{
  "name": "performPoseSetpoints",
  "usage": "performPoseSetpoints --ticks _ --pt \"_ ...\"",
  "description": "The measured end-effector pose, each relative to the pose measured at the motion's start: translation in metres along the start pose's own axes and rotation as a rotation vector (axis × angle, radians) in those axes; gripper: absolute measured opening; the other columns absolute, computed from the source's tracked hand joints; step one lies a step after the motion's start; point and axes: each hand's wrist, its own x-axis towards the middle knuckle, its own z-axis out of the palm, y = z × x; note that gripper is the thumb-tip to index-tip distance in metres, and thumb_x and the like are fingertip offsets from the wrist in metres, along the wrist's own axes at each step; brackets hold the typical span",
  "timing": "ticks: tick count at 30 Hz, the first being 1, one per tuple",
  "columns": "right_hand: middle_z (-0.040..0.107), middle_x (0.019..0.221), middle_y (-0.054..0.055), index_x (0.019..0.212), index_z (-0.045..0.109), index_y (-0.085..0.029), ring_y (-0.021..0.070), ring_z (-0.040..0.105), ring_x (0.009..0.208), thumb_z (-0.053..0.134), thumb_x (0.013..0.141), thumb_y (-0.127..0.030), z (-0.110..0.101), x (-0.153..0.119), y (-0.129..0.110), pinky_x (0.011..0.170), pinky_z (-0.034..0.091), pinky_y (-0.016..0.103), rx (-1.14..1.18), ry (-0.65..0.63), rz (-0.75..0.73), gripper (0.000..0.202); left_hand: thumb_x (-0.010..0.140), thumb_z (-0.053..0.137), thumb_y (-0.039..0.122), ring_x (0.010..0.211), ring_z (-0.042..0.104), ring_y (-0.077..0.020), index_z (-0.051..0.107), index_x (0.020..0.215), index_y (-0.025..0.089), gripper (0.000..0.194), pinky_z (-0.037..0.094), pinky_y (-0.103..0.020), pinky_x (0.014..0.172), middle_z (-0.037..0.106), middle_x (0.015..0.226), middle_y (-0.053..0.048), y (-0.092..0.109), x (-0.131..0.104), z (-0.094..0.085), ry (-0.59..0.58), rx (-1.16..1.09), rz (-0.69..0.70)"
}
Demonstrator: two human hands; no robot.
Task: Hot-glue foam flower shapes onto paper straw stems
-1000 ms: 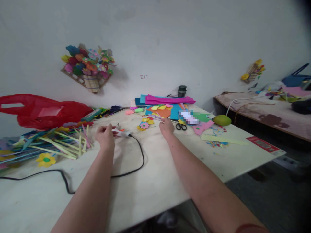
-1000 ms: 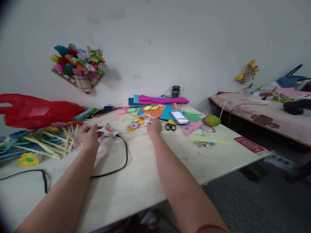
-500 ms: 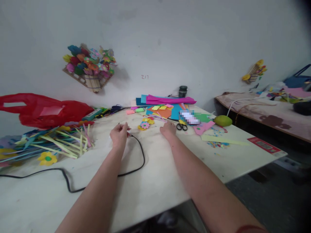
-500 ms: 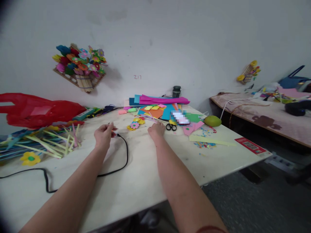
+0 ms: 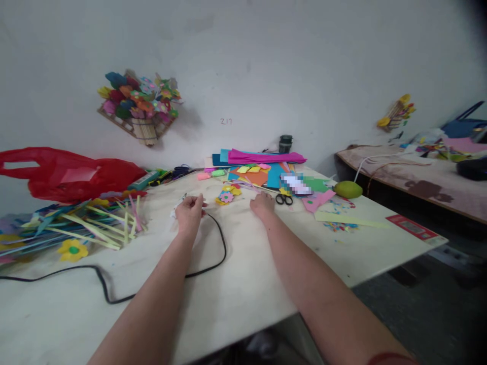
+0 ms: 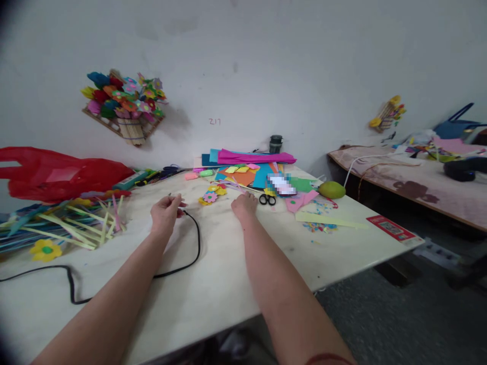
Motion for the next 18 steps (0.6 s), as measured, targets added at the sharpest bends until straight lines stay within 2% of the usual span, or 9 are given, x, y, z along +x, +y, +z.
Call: performPoseSetpoints --ticks 4,7,10,12,14,18 --pt "0.051 0.123 0.020 0.115 0.057 -0.006 0.0291 0.043 0.115 0.040 0.084 -0.025 0.003 0.001 0.000 0.091 0.034 0.039 0.019 0.023 0.013 0.040 0.066 0.060 0.044 0.040 0.049 -0.0096 0.060 0.068 0.013 0.031 0.042 -0.022 0.041 0.063 0.061 -0.004 0.001 -0.001 0.000 -0.010 0.017 0.015" --pt "0.051 0.123 0.021 0.118 0.055 -0.004 0.0289 0.045 0.114 0.041 0.085 -0.022 0.001 0.002 -0.001 0.091 0.035 0.039 0.092 0.110 0.023 0.040 0.066 0.060 0.045 0.040 0.050 -0.0100 0.060 0.069 0.013 0.032 0.042 -0.022 0.041 0.063 0.060 -0.005 0.003 -0.001 0.000 -0.015 0.023 0.023" --pt "0.054 0.122 0.018 0.115 0.058 -0.008 0.0262 0.047 0.112 0.042 0.085 -0.019 -0.002 0.003 -0.004 0.092 0.036 0.036 0.268 0.239 -0.024 0.036 0.066 0.060 0.045 0.040 0.050 -0.0101 0.060 0.069 0.013 0.032 0.042 -0.022 0.041 0.063 0.061 -0.005 0.003 -0.001 0.000 -0.014 0.013 0.015" --pt "0.059 0.117 0.012 0.111 0.062 -0.014 0.0226 0.051 0.109 0.044 0.083 -0.017 -0.003 0.005 -0.008 0.089 0.039 0.033 0.474 0.255 -0.059 0.033 0.066 0.060 0.044 0.040 0.049 -0.0098 0.060 0.070 0.012 0.032 0.041 -0.022 0.041 0.064 0.061 -0.005 0.003 0.000 0.000 -0.018 0.000 0.003" --pt "0.065 0.106 0.007 0.107 0.065 -0.018 0.0190 0.058 0.099 0.046 0.082 -0.018 -0.002 0.005 -0.014 0.082 0.044 0.030 0.741 0.160 -0.081 0.031 0.066 0.061 0.045 0.039 0.049 -0.0095 0.062 0.071 0.011 0.034 0.041 -0.022 0.040 0.064 0.062 -0.006 0.004 0.000 0.000 -0.027 -0.023 -0.015" --pt "0.070 0.086 0.004 0.102 0.067 -0.020 0.0143 0.064 0.077 0.055 0.077 -0.023 -0.001 -0.001 -0.022 0.065 0.045 0.025 1.181 -0.174 -0.211 0.028 0.067 0.061 0.044 0.041 0.051 -0.0088 0.064 0.083 0.009 0.039 0.041 -0.022 0.041 0.068 0.078 -0.011 0.008 -0.001 -0.001 -0.057 -0.105 -0.077"
